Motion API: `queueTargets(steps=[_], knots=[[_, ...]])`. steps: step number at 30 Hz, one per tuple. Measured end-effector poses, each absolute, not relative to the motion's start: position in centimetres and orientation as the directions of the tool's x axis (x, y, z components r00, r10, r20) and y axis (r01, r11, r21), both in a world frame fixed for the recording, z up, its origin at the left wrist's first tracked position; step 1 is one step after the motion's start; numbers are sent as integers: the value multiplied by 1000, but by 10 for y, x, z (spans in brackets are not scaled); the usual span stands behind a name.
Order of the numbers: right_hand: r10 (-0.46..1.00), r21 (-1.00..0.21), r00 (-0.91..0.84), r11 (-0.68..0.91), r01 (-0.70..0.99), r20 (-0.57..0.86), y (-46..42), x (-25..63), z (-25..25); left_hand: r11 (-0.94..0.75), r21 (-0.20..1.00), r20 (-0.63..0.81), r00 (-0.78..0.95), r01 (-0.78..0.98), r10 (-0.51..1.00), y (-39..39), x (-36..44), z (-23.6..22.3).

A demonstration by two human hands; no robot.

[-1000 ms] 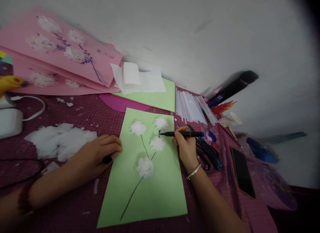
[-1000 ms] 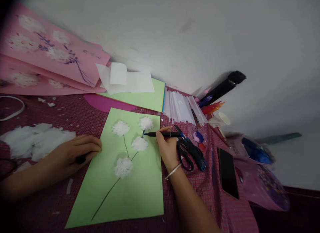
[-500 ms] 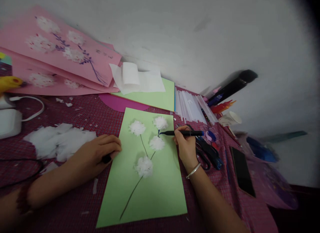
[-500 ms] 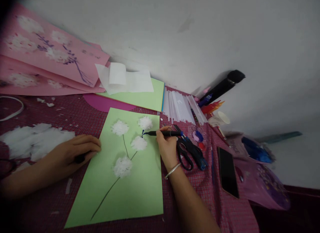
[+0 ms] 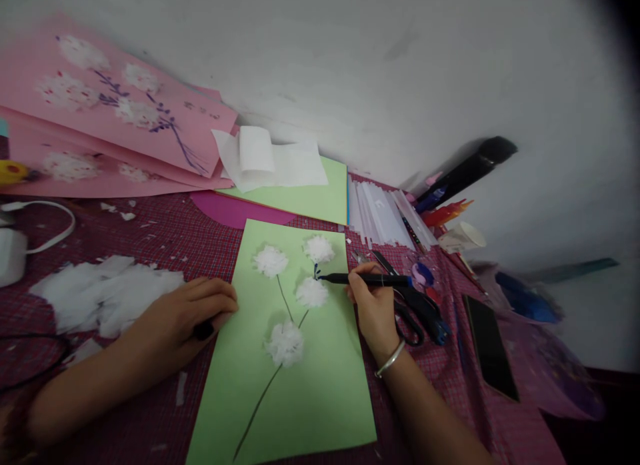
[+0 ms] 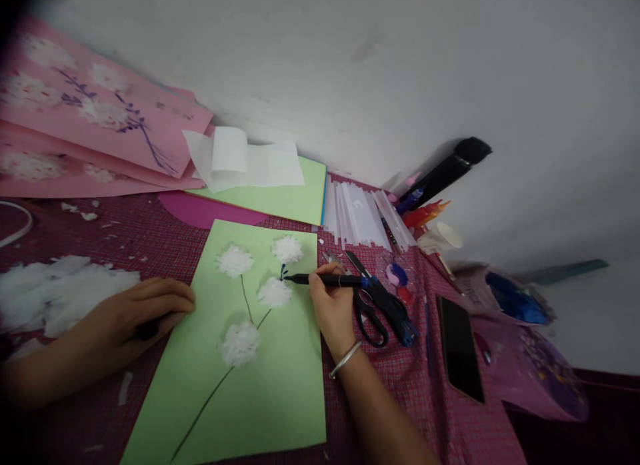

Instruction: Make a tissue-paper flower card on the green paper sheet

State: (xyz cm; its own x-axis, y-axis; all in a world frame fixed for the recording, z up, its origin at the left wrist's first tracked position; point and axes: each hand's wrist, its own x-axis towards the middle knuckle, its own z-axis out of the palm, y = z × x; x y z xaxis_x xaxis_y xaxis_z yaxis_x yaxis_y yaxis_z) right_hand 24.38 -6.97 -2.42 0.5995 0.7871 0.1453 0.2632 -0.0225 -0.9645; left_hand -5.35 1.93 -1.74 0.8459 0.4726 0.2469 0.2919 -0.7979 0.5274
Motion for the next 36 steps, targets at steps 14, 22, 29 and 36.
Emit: queueTargets(steps=[14, 22, 29, 36], knots=[[760, -987, 646, -45, 154, 66, -68, 241, -22, -796, 527, 239, 848, 297, 474, 20, -56, -19], [747, -998, 665, 27, -55, -16, -69, 248, -15, -813, 507, 253, 852, 286, 458, 19, -57, -19], [786, -980, 615, 66, -189, -66, -72, 253, -11, -807, 516, 265, 843, 287, 469, 19, -55, -19], [804, -994, 592, 3, 107, 66, -65, 244, -22, -804, 525, 264, 845, 280, 466, 17, -56, -16]])
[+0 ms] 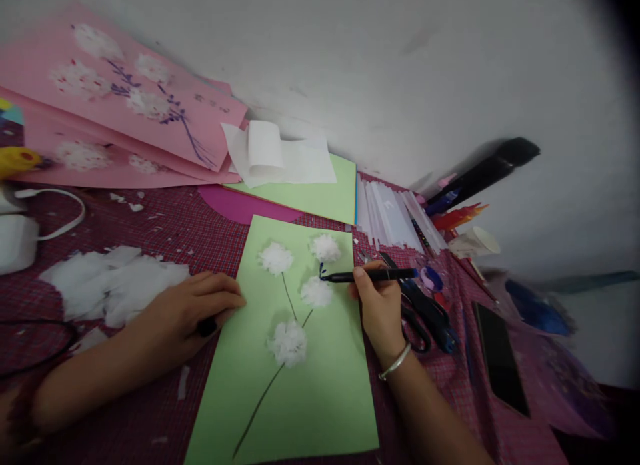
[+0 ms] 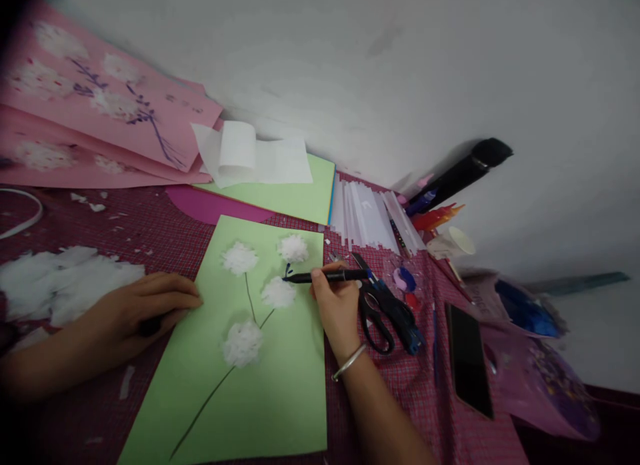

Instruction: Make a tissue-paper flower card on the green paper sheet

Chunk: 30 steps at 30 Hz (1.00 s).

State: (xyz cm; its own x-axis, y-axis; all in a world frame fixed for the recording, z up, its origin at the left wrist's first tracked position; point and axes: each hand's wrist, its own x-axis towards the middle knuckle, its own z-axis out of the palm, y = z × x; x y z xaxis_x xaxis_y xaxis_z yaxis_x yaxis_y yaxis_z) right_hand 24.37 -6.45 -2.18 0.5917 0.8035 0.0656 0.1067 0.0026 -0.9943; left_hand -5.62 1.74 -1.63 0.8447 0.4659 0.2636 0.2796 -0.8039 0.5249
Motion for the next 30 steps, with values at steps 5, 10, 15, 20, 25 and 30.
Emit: queueTargets(steps=[5, 10, 15, 20, 25, 30], knots=[[761, -999, 648, 40, 0, 31, -60, 244, -20, -794, 543, 256, 846, 274, 468, 18, -56, -18], [823, -998, 568, 33, -52, -2, -61, 251, -19, -770, 567, 241, 835, 292, 494, 18, -57, -20], [853, -998, 519, 31, 51, 53, -63, 249, -18, -773, 561, 248, 830, 297, 499, 18, -55, -17], [845, -988, 525, 18, 156, 98, -63, 239, -17, -772, 560, 229, 840, 300, 492, 18, -56, -19], [849, -987, 520, 12, 159, 94, -60, 237, -20, -775, 560, 224, 847, 293, 483, 18, -58, -24], [852, -987, 515, 14, 161, 96, -59, 238, -23, -780, 558, 240, 845, 282, 477, 18, -59, -24]])
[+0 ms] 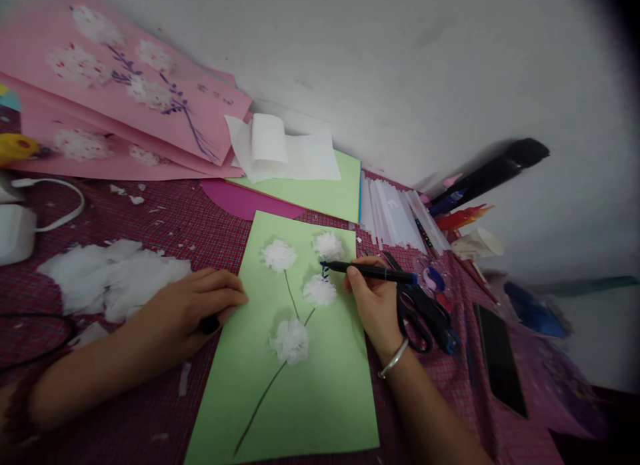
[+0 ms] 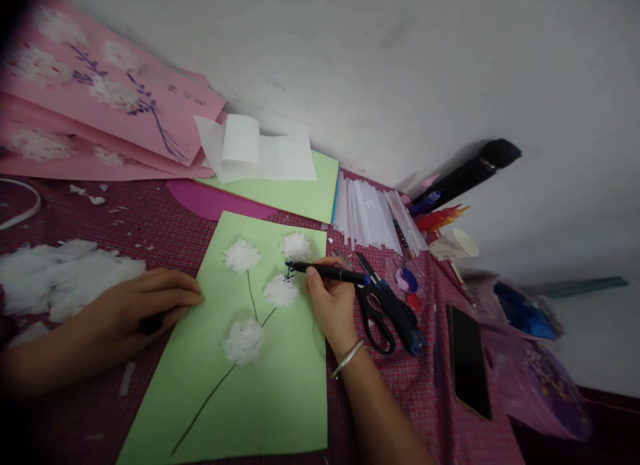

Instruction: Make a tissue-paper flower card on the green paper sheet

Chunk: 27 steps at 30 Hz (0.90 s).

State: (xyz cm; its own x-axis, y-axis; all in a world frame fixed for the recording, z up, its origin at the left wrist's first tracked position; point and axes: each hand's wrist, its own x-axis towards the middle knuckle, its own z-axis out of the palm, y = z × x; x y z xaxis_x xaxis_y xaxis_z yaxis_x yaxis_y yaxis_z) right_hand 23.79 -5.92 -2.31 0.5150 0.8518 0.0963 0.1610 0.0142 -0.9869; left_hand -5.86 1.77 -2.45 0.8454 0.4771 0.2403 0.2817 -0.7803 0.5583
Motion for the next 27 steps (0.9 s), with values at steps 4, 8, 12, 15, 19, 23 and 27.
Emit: queueTargets(steps=[4, 8, 12, 15, 19, 23, 27], knots=[[852, -981, 515, -7, 192, 95, -59, 239, -26, -767, 572, 225, 843, 291, 488, 18, -58, -25], [854, -972, 511, -30, 234, 97, -59, 240, -26, -769, 568, 223, 845, 292, 486, 19, -57, -25], [844, -972, 525, -19, 233, 109, -59, 239, -22, -772, 560, 208, 851, 300, 482, 19, -58, -25], [834, -979, 538, 16, 202, 125, -60, 239, -18, -778, 547, 208, 851, 308, 483, 19, -58, -24], [847, -984, 522, 4, 178, 98, -64, 239, -18, -793, 531, 241, 844, 298, 479, 18, -55, -20], [857, -983, 509, -19, 182, 78, -66, 240, -21, -807, 516, 257, 847, 287, 465, 18, -53, -17], [860, -979, 504, -25, 203, 82, -65, 240, -24, -804, 519, 248, 850, 289, 465, 19, -54, -18]])
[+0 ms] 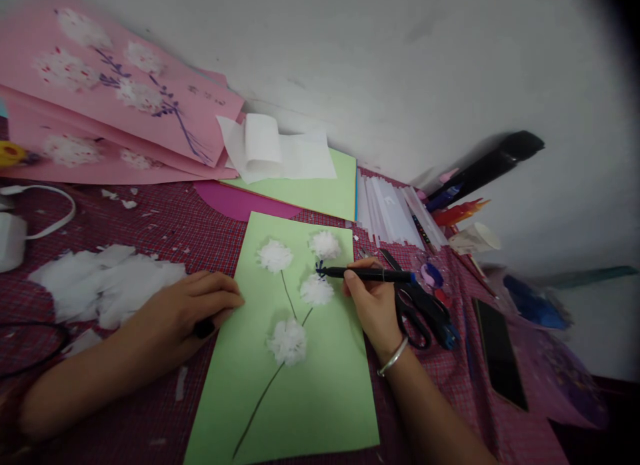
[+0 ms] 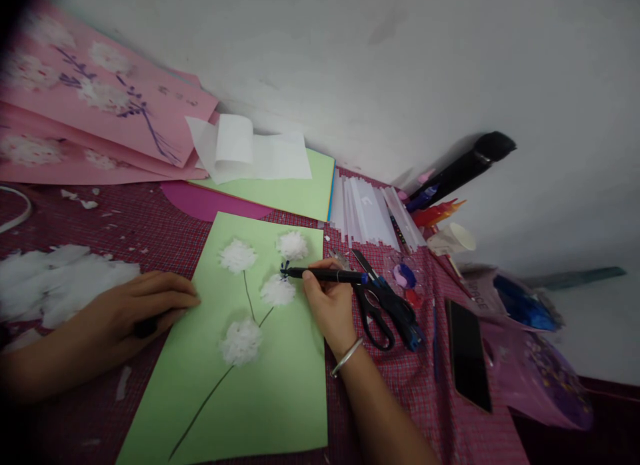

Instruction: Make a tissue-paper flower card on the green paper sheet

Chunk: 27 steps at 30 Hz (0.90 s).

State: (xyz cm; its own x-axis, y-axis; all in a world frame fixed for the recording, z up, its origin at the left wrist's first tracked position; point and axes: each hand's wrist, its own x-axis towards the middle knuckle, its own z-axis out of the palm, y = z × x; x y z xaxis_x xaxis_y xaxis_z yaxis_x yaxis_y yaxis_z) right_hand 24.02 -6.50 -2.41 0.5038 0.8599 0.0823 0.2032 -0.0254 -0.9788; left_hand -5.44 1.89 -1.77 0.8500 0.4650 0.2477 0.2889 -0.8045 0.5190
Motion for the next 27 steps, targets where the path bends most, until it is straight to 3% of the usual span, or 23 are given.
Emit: queueTargets(steps=[17, 21, 27], knots=[[828, -960, 550, -57, 273, 107, -63, 238, -17, -805, 524, 267, 844, 278, 465, 19, -56, -20], [824, -976, 556, -24, 218, 104, -62, 238, -18, -799, 534, 255, 849, 276, 463, 20, -56, -23], [819, -997, 570, 83, -7, 64, -64, 249, -16, -802, 538, 283, 841, 257, 460, 20, -56, -25]])
